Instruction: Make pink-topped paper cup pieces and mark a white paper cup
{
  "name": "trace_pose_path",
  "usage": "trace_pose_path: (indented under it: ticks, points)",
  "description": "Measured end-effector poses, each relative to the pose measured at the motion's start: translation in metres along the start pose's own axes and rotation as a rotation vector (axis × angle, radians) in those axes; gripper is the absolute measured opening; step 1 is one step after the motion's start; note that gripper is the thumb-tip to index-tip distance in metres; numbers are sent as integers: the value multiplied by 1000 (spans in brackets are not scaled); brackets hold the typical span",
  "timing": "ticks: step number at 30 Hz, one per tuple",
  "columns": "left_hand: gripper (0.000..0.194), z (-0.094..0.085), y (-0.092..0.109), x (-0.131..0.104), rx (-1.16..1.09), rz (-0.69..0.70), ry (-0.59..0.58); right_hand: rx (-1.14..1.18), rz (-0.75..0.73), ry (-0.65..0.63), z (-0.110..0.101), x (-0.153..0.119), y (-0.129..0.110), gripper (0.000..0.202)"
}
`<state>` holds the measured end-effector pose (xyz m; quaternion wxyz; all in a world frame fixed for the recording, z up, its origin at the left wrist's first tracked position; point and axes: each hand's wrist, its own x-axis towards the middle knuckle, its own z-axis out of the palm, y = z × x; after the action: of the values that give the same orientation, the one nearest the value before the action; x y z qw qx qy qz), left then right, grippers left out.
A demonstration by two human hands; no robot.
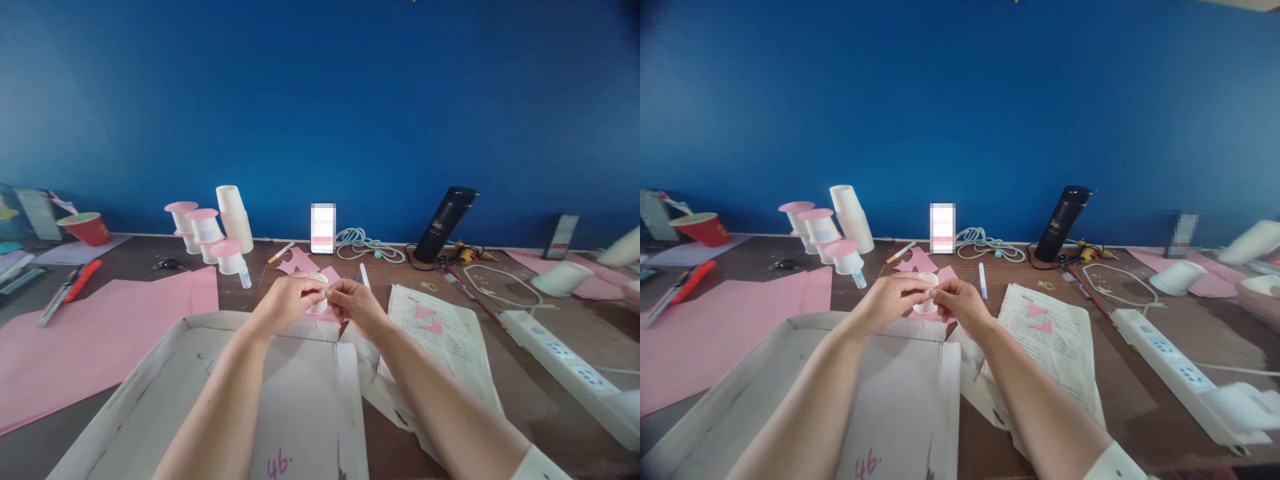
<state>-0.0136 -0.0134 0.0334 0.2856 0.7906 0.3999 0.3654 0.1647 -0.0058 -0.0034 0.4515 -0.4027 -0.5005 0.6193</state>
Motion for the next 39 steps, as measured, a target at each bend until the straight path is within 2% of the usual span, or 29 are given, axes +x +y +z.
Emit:
trace_pose_path:
  ticks: [4, 9, 19, 25, 30, 34, 39]
  points:
    - [22, -3, 4, -1, -41, -12, -21, 70, 24, -47, -1, 0, 1, 32]
    - [25, -5, 7, -1, -67, 1, -50, 135, 65, -44, -1, -1, -1, 35]
    - [23, 1, 5, 0, -46, 9, -12, 171, 29, -18, 1, 0, -2, 35]
    - [24, -1, 6, 0, -48, -98, 14, 119, 11, 14, -7, 3, -3, 37]
    - [34, -6, 4, -2, -2, -161, -22, 70, 22, -26, -7, 0, -8, 52]
    - [46, -12, 0, -6, 72, -153, -85, 35, 73, 11, -6, 0, -6, 68]
    - [48, -16, -3, -7, 154, -157, -58, -11, 94, 4, -5, 3, -2, 69]
